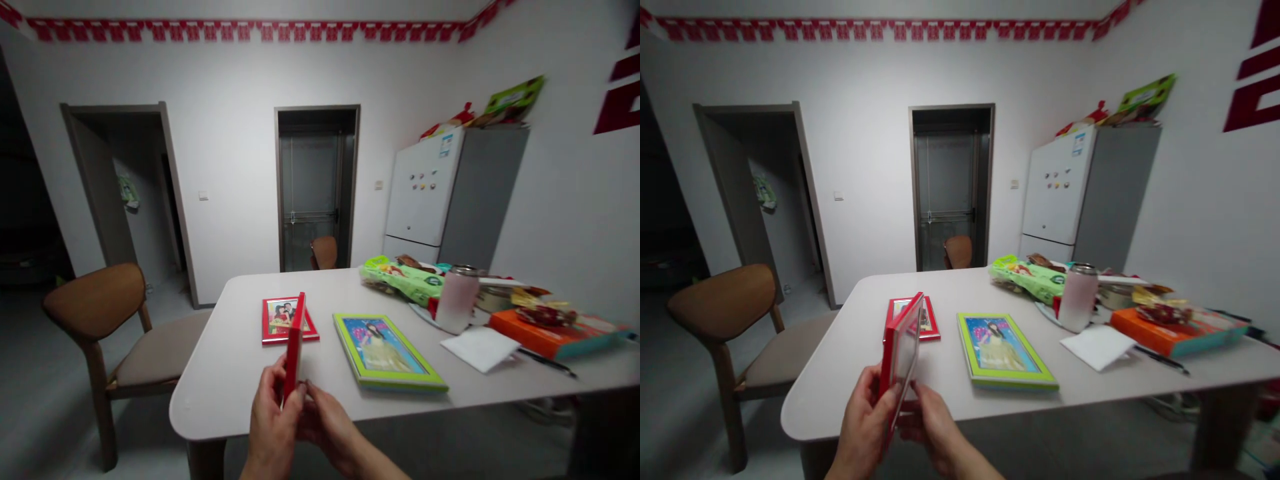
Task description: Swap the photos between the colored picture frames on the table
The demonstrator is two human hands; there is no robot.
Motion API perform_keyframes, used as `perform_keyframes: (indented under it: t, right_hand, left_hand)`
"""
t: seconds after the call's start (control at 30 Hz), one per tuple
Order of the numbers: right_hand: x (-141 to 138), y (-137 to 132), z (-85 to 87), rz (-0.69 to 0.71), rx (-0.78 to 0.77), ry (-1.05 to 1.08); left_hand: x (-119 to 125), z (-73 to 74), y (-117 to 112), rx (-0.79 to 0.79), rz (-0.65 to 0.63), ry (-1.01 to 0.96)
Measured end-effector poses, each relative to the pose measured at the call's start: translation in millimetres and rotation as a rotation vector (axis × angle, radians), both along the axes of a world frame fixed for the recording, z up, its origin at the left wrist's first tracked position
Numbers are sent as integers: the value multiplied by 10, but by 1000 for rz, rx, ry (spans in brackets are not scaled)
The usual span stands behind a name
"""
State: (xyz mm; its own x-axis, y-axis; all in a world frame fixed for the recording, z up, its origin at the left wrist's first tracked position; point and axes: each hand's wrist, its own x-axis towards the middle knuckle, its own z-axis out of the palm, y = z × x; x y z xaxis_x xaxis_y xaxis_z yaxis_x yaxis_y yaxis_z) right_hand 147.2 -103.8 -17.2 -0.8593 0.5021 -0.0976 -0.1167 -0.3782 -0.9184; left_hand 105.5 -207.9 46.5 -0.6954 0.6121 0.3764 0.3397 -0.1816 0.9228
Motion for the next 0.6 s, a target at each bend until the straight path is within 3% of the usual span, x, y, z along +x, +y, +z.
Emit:
perform_keyframes:
  t: [0.07,0.13,0.27,0.43,0.6]
  right_hand:
    - [-35,-86,87,-60,-148,113]
    - [24,48,227,-194,-187,201]
    - [390,820,512,-339,28,104]
    - [804,1825,599,-490,591,-348]
    - [929,2261,437,-521,751,-493]
  left_hand:
    - [74,87,115,122,-62,-137]
    - [104,150,251,215,-108,-188]
    - [77,180,603,297,-135,-249]
    - [141,-110,1157,117,-307,-277]
    - [242,-445,1512,-151,-237,-112]
